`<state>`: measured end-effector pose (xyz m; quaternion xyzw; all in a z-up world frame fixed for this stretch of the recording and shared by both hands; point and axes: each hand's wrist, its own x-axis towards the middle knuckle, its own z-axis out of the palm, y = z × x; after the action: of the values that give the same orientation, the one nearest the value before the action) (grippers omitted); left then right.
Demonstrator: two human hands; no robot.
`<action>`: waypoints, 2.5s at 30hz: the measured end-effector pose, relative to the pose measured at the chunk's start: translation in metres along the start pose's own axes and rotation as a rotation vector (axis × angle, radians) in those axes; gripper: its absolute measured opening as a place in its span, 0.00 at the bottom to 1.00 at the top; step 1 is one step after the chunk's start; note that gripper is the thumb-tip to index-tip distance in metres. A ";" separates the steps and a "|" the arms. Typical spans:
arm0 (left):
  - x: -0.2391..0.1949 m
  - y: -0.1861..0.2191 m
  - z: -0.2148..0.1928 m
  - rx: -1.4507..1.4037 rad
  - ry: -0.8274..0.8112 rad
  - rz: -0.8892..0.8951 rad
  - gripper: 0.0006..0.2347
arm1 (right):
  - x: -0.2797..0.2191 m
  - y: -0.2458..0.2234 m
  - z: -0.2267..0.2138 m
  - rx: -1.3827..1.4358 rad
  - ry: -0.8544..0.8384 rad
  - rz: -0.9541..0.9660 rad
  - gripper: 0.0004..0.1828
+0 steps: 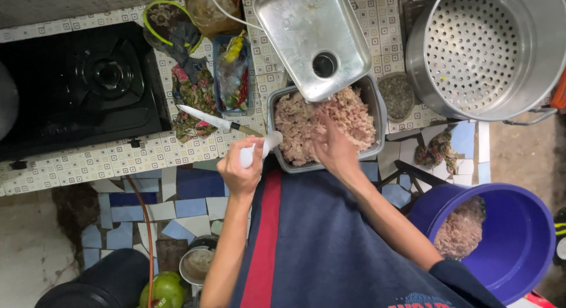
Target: Grinding meat using a grinder and a plunger, then transferring the ground meat to a bowl.
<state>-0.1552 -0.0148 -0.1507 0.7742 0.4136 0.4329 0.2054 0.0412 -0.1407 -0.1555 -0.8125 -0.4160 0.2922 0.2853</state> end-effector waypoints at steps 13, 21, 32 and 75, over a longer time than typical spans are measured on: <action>-0.001 0.000 -0.006 -0.026 -0.001 0.019 0.13 | 0.047 0.069 -0.034 -1.162 0.062 -0.645 0.35; -0.011 0.000 -0.009 -0.014 0.019 -0.003 0.12 | 0.049 0.019 -0.050 -1.136 -0.073 -0.647 0.36; -0.008 0.002 -0.006 -0.045 0.006 0.014 0.13 | 0.039 0.061 -0.016 -1.208 0.143 -0.558 0.18; 0.009 0.009 -0.013 -0.055 -0.097 0.041 0.12 | 0.015 -0.023 -0.006 0.537 0.147 0.266 0.40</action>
<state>-0.1594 -0.0127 -0.1331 0.7967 0.3750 0.4102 0.2374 0.0405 -0.1179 -0.1389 -0.7745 -0.1921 0.3670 0.4781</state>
